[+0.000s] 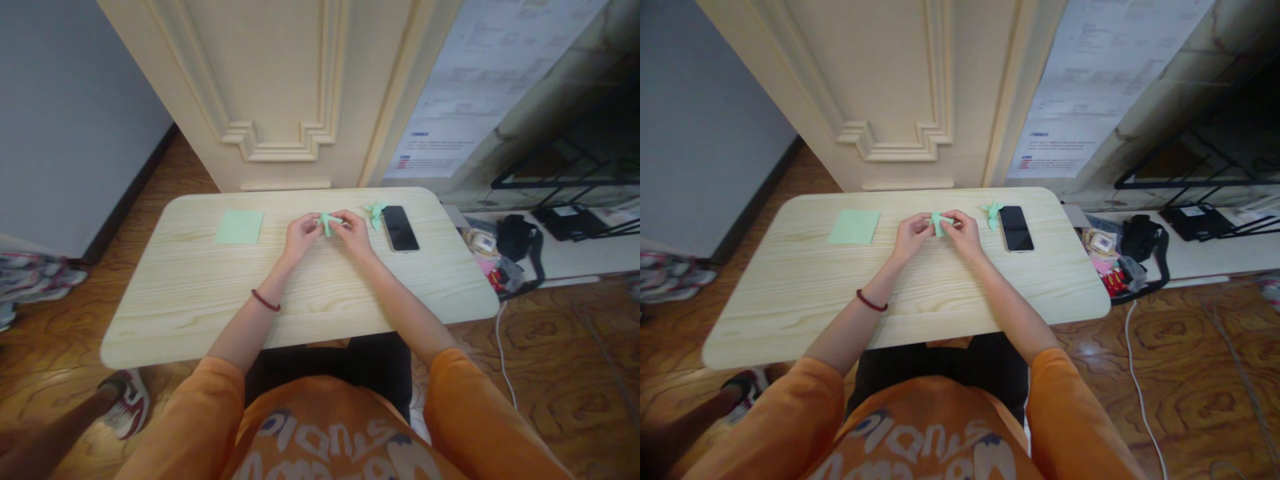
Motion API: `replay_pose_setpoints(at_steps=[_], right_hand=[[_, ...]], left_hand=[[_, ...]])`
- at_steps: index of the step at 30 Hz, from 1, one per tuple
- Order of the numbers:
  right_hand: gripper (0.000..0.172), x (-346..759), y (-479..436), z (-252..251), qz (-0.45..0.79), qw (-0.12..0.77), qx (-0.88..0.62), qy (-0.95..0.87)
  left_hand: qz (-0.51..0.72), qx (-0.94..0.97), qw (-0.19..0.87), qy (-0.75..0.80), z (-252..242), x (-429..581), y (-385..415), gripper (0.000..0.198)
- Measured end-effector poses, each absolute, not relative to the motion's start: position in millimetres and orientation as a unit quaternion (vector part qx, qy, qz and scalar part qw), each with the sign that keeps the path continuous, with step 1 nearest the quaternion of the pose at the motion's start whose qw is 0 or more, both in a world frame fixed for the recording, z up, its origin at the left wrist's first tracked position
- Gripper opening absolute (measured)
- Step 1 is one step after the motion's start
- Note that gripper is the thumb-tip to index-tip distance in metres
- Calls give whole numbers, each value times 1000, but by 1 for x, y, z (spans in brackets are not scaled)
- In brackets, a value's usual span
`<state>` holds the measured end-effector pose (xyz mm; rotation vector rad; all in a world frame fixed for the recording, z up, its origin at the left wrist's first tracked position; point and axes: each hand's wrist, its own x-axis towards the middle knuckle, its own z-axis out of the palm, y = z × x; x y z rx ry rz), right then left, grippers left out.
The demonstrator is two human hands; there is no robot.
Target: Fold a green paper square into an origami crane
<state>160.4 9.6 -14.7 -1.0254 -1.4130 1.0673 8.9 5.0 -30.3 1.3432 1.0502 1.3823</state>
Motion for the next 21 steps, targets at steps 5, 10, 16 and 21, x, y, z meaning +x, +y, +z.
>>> replay_pose_setpoints(at_steps=[5, 10, 16, 21], right_hand=[[26, 160, 11, -16, 444, 522, -431, -588], [27, 160, 9, -14, 445, 513, -432, -593], [27, 161, 10, -17, 397, 542, -431, -603], [37, 159, 13, -21, 429, 527, -428, -596]], left_hand=[[566, 563, 433, 419, -23, 9, 1, 30], [567, 559, 426, 429, -20, 9, 0, 29], [580, 529, 463, 411, -21, 10, 2, 30], [572, 529, 468, 417, -21, 7, 4, 36]])
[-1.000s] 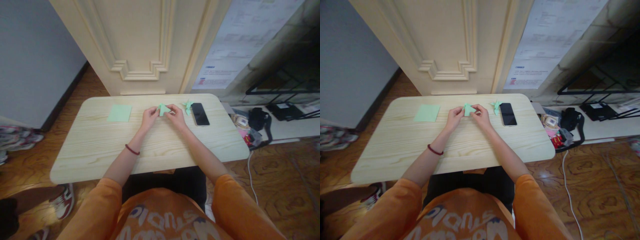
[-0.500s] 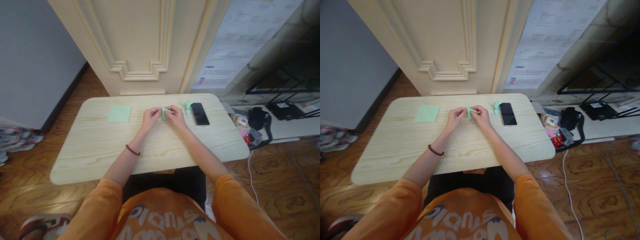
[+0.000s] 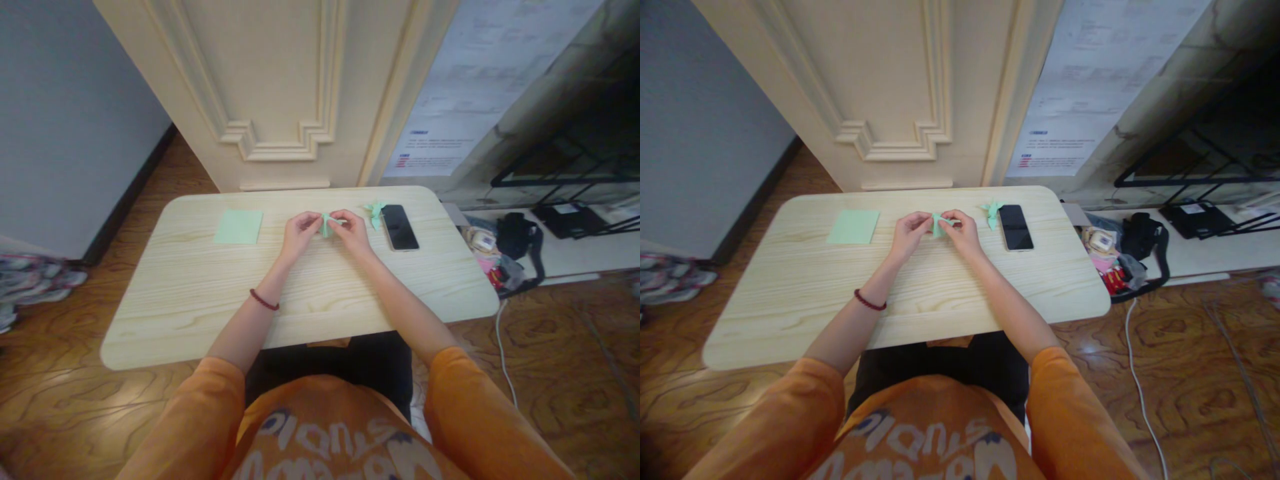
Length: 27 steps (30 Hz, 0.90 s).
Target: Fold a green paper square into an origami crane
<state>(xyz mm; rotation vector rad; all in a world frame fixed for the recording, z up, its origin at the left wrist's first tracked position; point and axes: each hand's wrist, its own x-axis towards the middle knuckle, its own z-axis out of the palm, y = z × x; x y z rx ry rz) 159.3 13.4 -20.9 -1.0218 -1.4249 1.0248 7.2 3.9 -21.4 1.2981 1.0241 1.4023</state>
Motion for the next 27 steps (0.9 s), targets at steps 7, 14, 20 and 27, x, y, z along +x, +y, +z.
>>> replay_pose_setpoints(at_steps=[7, 14, 20, 27], right_hand=[[38, 159, 12, -17, 448, 525, -417, -591], [43, 159, 11, -18, 474, 543, -391, -572], [43, 159, 11, -16, 476, 540, -385, -578], [39, 161, 14, -18, 453, 543, -387, -592]], left_hand=[[558, 523, 483, 427, -17, 1, 4, 43], [570, 478, 505, 439, -15, 1, 3, 47], [568, 475, 511, 437, -12, 1, 2, 48], [541, 503, 509, 442, -15, -2, 5, 43]])
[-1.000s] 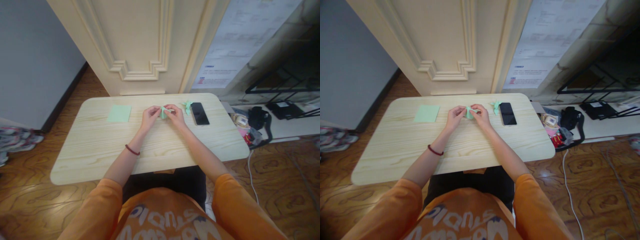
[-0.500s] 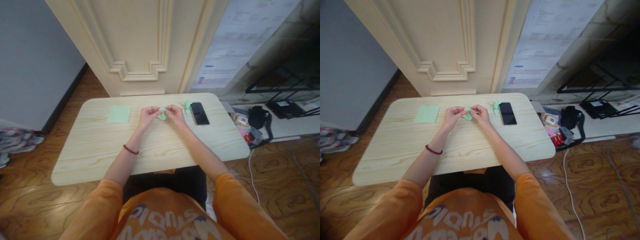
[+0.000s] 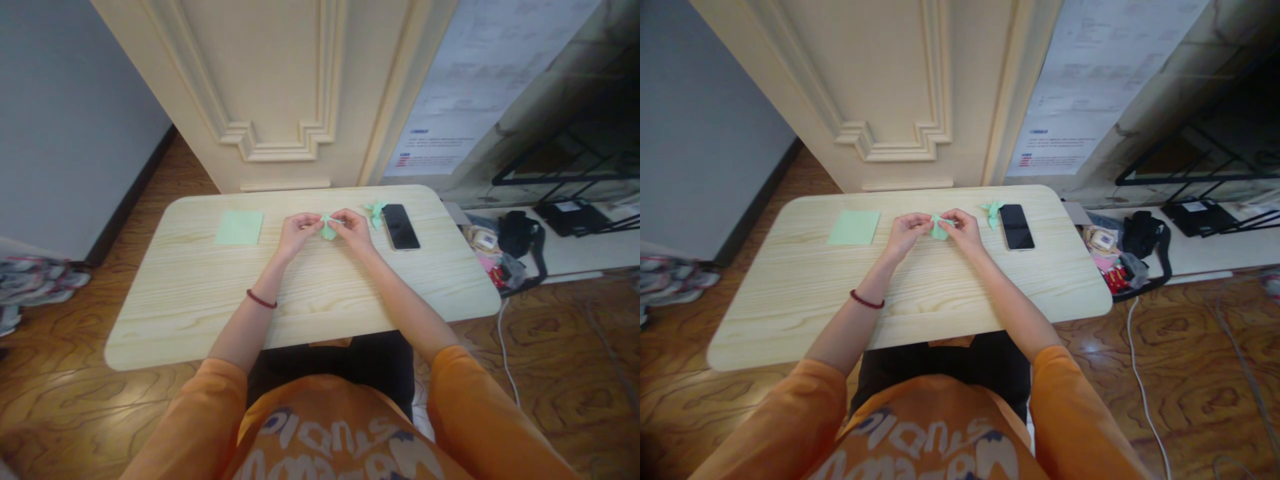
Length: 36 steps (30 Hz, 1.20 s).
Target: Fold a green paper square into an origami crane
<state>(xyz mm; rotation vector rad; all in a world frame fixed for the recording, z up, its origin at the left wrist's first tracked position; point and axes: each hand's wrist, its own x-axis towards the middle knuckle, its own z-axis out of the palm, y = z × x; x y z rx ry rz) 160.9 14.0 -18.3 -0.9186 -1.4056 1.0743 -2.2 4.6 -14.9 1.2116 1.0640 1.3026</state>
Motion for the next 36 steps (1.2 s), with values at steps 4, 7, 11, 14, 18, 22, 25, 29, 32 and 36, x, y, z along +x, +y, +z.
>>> replay_pose_setpoints(at_steps=[4, 7, 11, 14, 18, 22, 25, 29, 32, 36], right_hand=[[33, 161, 14, -18, 426, 528, -406, -613], [28, 161, 12, -16, 414, 525, -409, -622], [23, 161, 9, -14, 407, 516, -413, -631], [21, 161, 10, -15, 398, 521, -414, -631], [23, 162, 12, -17, 393, 540, -410, -621], [25, 162, 11, -16, 396, 537, -408, -623], [29, 163, 9, -12, 391, 529, -406, -634], [34, 163, 8, -10, 386, 523, -389, -653], [32, 163, 7, -10, 383, 527, -375, -659], [27, 164, 7, -12, 392, 529, -365, -658]], left_hand=[[538, 523, 486, 448, -15, -4, 6, 37], [533, 531, 483, 448, -13, -4, 5, 35], [538, 528, 488, 440, -12, -3, 4, 32], [542, 533, 485, 433, -10, -1, 2, 30], [551, 526, 487, 428, -5, 3, -2, 38], [558, 513, 487, 433, -3, 5, -3, 46], [564, 510, 477, 442, -5, 5, -3, 41], [569, 504, 470, 449, -3, 4, -4, 42], [566, 517, 467, 442, 0, 4, -6, 46], [548, 537, 465, 441, 0, 3, -6, 36]])
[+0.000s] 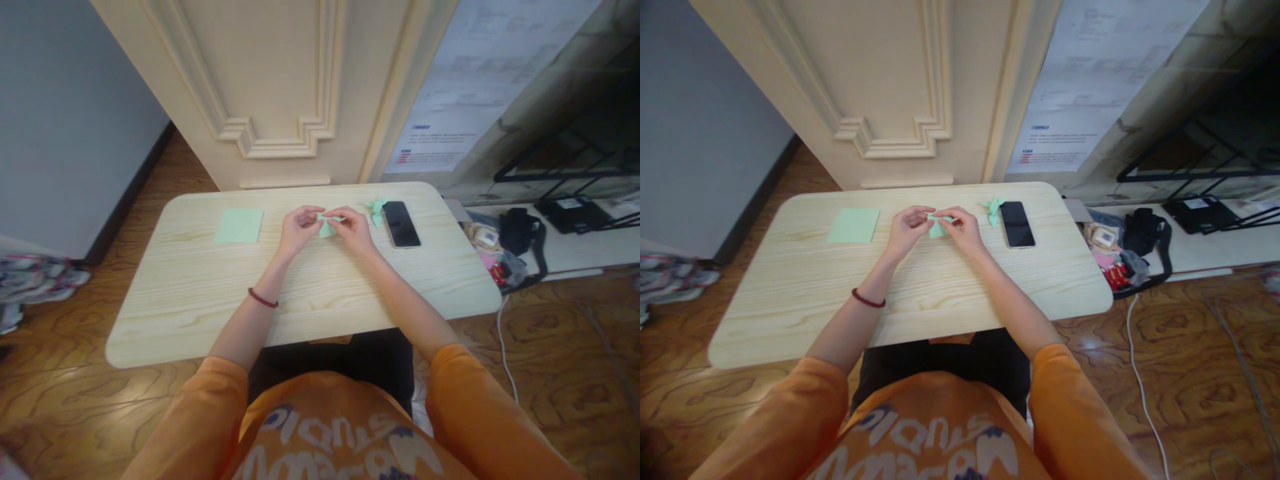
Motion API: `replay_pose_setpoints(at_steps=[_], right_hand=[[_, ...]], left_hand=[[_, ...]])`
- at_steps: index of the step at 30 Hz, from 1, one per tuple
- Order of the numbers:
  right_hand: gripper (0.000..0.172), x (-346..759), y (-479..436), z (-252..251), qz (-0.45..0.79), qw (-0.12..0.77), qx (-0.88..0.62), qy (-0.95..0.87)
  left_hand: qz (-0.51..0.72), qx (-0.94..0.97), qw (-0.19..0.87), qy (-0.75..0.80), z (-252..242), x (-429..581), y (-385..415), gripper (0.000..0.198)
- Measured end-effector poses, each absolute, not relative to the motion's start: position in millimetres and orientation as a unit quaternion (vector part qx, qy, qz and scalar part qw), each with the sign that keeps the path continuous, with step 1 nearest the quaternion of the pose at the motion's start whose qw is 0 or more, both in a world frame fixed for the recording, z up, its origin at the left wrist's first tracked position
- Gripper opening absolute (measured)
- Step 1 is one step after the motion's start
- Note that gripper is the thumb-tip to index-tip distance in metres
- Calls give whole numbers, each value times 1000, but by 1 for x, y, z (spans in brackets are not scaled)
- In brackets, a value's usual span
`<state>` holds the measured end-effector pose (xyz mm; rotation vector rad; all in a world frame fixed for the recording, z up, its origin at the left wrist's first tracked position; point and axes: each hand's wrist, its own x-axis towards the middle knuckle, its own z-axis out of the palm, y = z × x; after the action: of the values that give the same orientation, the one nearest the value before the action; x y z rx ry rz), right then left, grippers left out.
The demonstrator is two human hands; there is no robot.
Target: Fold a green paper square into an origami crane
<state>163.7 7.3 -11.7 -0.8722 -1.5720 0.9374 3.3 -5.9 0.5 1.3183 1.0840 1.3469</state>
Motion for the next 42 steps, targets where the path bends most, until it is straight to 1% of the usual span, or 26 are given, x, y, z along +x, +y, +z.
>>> replay_pose_setpoints(at_steps=[7, 13, 16, 19, 25, 30, 36, 42], right_hand=[[23, 164, 9, -14, 399, 516, -386, -652], [20, 163, 7, -13, 391, 522, -385, -653], [23, 163, 7, -12, 394, 517, -397, -648], [30, 161, 7, -13, 411, 520, -402, -632], [43, 161, 10, -13, 456, 546, -399, -579], [43, 163, 14, -15, 497, 541, -410, -541], [38, 164, 17, -20, 483, 549, -419, -539], [37, 164, 15, -17, 489, 559, -419, -522]], left_hand=[[538, 527, 479, 451, -2, 4, -4, 32], [543, 513, 490, 450, 0, 7, -6, 37], [549, 504, 489, 454, -1, 7, -5, 44], [554, 497, 491, 452, -3, 7, -4, 48], [570, 483, 482, 458, -6, 3, -3, 47], [587, 463, 475, 465, -5, 1, -1, 48], [587, 464, 473, 465, -4, 0, -2, 49], [581, 466, 485, 459, -2, 0, -2, 49]])
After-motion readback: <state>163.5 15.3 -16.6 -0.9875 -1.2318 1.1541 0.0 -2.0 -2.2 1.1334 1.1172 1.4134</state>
